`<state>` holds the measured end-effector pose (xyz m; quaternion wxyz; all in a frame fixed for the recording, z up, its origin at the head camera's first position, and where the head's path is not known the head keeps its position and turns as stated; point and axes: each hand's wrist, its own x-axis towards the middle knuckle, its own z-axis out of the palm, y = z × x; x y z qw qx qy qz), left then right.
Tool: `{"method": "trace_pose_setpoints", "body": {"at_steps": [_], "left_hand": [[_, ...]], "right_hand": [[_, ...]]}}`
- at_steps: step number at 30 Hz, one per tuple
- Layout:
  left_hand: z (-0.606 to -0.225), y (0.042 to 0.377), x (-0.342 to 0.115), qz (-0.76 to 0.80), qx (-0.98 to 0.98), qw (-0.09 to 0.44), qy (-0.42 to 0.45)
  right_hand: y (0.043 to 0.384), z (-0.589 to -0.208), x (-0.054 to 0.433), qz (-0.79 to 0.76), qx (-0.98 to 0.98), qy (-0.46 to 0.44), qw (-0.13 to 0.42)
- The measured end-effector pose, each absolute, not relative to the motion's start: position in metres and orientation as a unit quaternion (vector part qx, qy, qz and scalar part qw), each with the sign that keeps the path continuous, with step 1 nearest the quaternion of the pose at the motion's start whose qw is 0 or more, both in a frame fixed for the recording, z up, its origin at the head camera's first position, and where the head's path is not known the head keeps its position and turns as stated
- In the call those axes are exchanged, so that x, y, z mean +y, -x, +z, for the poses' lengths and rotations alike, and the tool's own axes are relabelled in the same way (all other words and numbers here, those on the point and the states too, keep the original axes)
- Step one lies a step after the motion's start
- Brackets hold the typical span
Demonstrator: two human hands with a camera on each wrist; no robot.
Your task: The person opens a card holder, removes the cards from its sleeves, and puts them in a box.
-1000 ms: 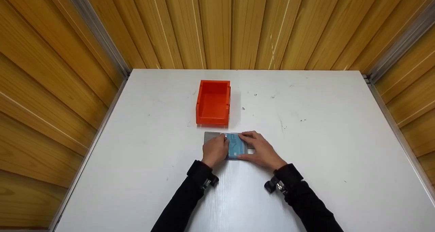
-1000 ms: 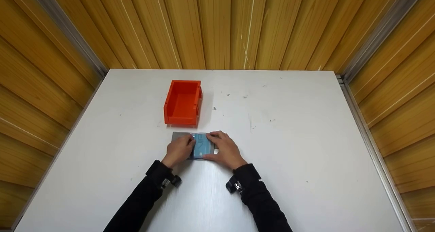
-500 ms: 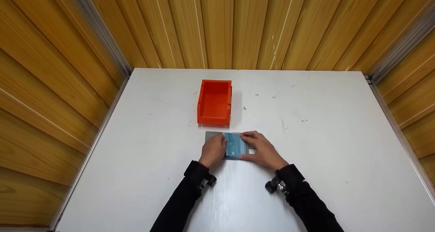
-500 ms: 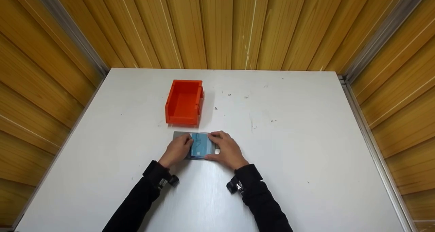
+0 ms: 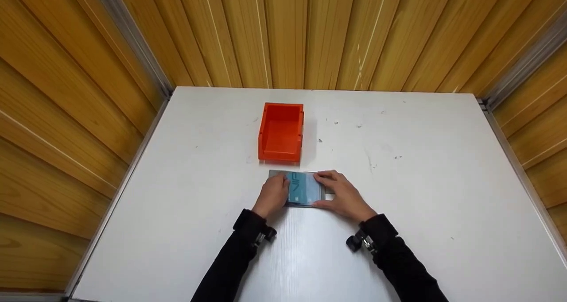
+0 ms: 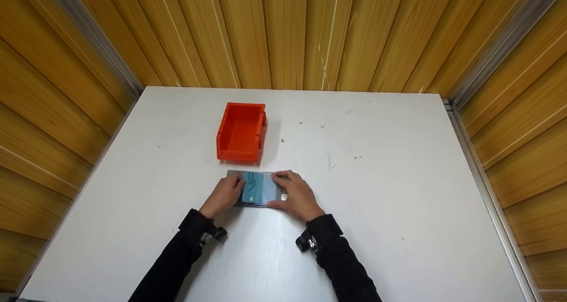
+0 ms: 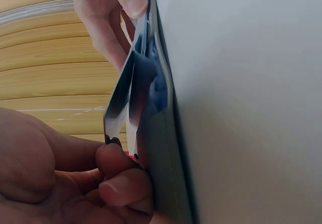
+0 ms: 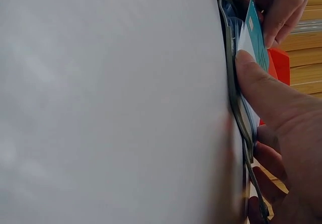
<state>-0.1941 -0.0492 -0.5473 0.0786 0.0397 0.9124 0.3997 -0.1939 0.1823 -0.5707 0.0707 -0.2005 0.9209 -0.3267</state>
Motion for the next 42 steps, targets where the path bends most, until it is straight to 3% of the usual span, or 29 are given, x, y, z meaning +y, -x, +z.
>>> {"method": "trace_pose_setpoints", "body": {"at_steps": [11,20,29,42], "left_hand": [[-0.534,0.192,-0.057,0.404,0.911,0.069,-0.05],[-0.497,0.203,-0.065,0.405,0.911,0.062,-0.045],[-0.46,0.238,-0.074,0.408,0.912,-0.004,-0.046],[-0.465,0.298,-0.07,0.372,0.928,-0.004,0.017]], "right_hand": [[0.194,-0.57,0.183,-0.336,0.917,0.202,0.074],[0.195,-0.571,0.184,-0.334,0.917,0.208,0.068],[0.195,-0.57,0.183,-0.331,0.918,0.205,0.071],[0.194,-0.572,0.183,-0.328,0.92,0.204,0.066]]}}
